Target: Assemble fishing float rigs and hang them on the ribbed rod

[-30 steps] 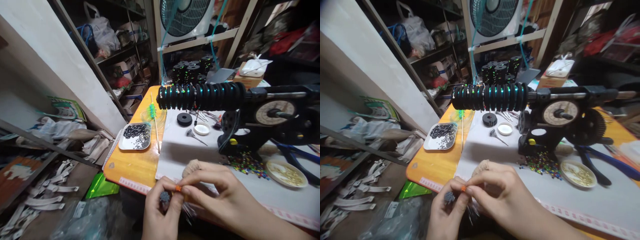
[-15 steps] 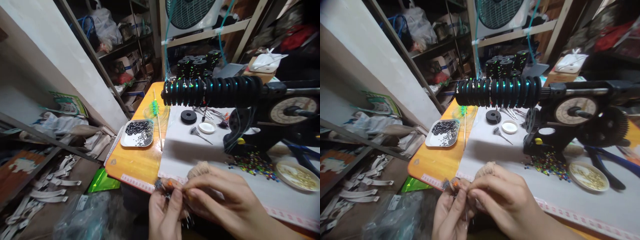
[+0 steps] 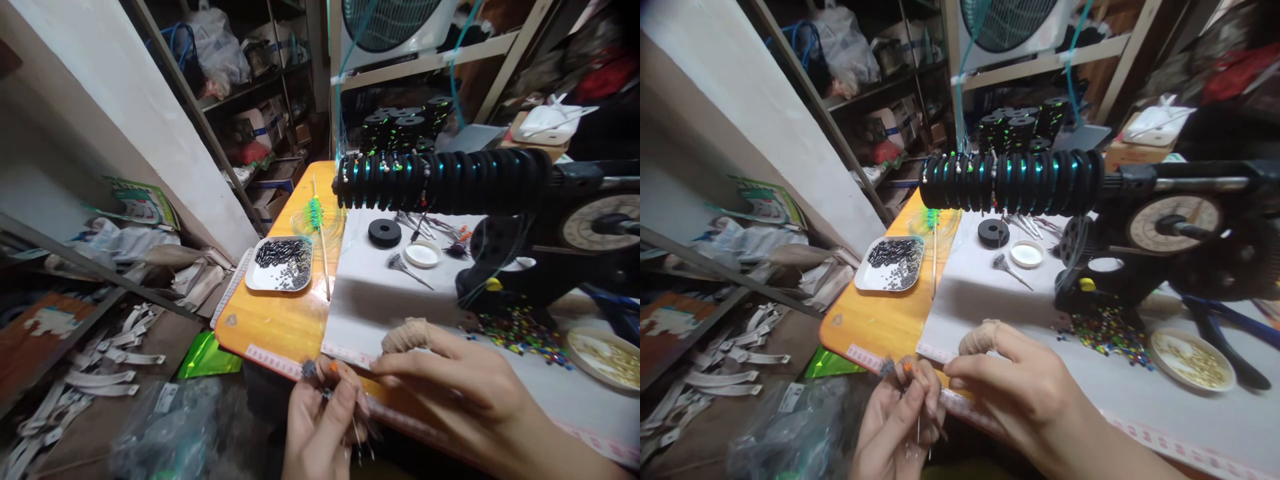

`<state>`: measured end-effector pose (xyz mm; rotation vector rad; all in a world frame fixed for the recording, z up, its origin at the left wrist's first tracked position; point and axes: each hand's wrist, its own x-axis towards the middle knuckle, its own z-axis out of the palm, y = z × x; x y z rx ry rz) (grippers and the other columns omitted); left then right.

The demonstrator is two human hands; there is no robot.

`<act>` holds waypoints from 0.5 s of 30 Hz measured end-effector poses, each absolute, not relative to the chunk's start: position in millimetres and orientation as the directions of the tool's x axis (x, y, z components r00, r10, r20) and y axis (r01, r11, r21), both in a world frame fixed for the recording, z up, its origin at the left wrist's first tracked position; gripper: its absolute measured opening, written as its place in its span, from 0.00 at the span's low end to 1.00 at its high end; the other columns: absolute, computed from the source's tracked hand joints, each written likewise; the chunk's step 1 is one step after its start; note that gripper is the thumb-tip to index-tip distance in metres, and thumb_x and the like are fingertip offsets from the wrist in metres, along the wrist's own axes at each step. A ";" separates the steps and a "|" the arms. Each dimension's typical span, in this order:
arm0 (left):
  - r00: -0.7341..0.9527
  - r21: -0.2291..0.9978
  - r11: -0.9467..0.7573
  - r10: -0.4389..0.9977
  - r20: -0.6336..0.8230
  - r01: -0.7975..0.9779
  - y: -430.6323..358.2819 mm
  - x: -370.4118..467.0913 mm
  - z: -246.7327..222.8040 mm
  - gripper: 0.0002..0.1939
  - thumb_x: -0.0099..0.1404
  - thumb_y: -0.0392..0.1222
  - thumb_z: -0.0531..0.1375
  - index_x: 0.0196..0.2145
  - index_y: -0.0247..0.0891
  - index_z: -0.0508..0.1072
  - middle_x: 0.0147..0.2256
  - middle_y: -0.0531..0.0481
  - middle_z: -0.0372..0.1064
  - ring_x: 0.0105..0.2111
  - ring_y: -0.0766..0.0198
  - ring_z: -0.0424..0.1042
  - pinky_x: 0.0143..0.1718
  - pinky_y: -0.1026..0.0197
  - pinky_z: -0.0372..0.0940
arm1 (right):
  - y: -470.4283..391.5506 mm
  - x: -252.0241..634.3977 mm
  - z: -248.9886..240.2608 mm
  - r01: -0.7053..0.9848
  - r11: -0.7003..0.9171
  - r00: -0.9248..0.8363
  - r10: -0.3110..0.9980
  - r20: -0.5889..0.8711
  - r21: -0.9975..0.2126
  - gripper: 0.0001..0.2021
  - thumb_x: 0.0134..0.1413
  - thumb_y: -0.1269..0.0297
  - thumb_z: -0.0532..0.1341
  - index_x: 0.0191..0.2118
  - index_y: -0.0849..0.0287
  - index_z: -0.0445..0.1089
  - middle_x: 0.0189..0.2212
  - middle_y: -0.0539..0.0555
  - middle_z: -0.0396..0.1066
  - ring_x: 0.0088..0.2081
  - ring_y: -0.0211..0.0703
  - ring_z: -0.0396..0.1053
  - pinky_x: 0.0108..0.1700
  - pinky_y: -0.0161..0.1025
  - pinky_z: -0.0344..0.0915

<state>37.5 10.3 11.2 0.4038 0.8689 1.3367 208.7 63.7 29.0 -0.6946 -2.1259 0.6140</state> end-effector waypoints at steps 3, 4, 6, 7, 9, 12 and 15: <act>0.046 0.677 0.274 0.941 -0.335 -0.683 11.5 36.7 9.5 0.22 0.53 0.48 0.74 0.25 0.34 0.66 0.22 0.56 0.62 0.19 0.77 0.56 0.20 0.72 0.47 | 61.7 210.4 24.7 0.275 0.733 -0.528 0.656 0.539 -0.622 0.11 0.57 0.72 0.66 0.46 0.57 0.73 0.35 0.54 0.71 0.34 0.36 0.71 0.34 0.29 0.69; 0.059 0.675 0.286 0.939 -0.339 -0.680 11.8 36.5 9.1 0.22 0.53 0.49 0.74 0.25 0.34 0.65 0.22 0.56 0.62 0.19 0.77 0.55 0.20 0.72 0.46 | 61.3 211.0 23.6 0.280 0.736 -0.526 0.655 0.542 -0.617 0.11 0.57 0.72 0.67 0.46 0.56 0.73 0.35 0.54 0.72 0.34 0.37 0.72 0.34 0.29 0.69; 0.079 0.676 0.306 0.935 -0.344 -0.670 12.1 36.5 8.6 0.23 0.52 0.49 0.74 0.25 0.34 0.65 0.21 0.56 0.62 0.18 0.77 0.55 0.20 0.71 0.46 | 60.8 211.9 22.9 0.293 0.743 -0.524 0.651 0.549 -0.601 0.12 0.56 0.71 0.67 0.47 0.55 0.73 0.35 0.53 0.72 0.34 0.37 0.72 0.34 0.30 0.69; 0.086 0.677 0.314 0.934 -0.348 -0.665 12.2 36.7 8.5 0.23 0.52 0.50 0.74 0.25 0.34 0.65 0.21 0.56 0.62 0.18 0.77 0.55 0.20 0.71 0.46 | 60.7 212.2 23.2 0.304 0.744 -0.520 0.653 0.551 -0.595 0.13 0.56 0.71 0.67 0.47 0.55 0.73 0.34 0.53 0.72 0.33 0.37 0.72 0.34 0.31 0.69; 0.097 0.677 0.329 0.929 -0.357 -0.659 12.5 37.2 8.2 0.23 0.52 0.50 0.74 0.25 0.34 0.66 0.21 0.56 0.63 0.18 0.77 0.55 0.19 0.71 0.45 | 61.0 212.4 24.7 0.326 0.747 -0.512 0.654 0.557 -0.579 0.12 0.57 0.70 0.67 0.46 0.53 0.74 0.34 0.53 0.73 0.32 0.37 0.72 0.33 0.32 0.70; 0.121 0.663 0.351 0.922 -0.368 -0.661 13.0 37.4 8.3 0.22 0.52 0.50 0.74 0.26 0.34 0.67 0.20 0.56 0.63 0.17 0.77 0.56 0.19 0.71 0.45 | 61.8 212.3 26.8 0.344 0.776 -0.491 0.629 0.603 -0.529 0.09 0.57 0.69 0.67 0.44 0.54 0.75 0.33 0.53 0.73 0.32 0.38 0.71 0.34 0.32 0.69; 0.189 0.612 0.399 0.906 -0.380 -0.683 13.8 35.8 9.7 0.23 0.51 0.49 0.75 0.27 0.34 0.66 0.21 0.56 0.63 0.17 0.79 0.55 0.19 0.72 0.46 | 62.4 213.2 27.0 0.330 0.803 -0.501 0.594 0.629 -0.496 0.11 0.56 0.70 0.67 0.46 0.56 0.74 0.35 0.54 0.72 0.33 0.39 0.70 0.35 0.34 0.69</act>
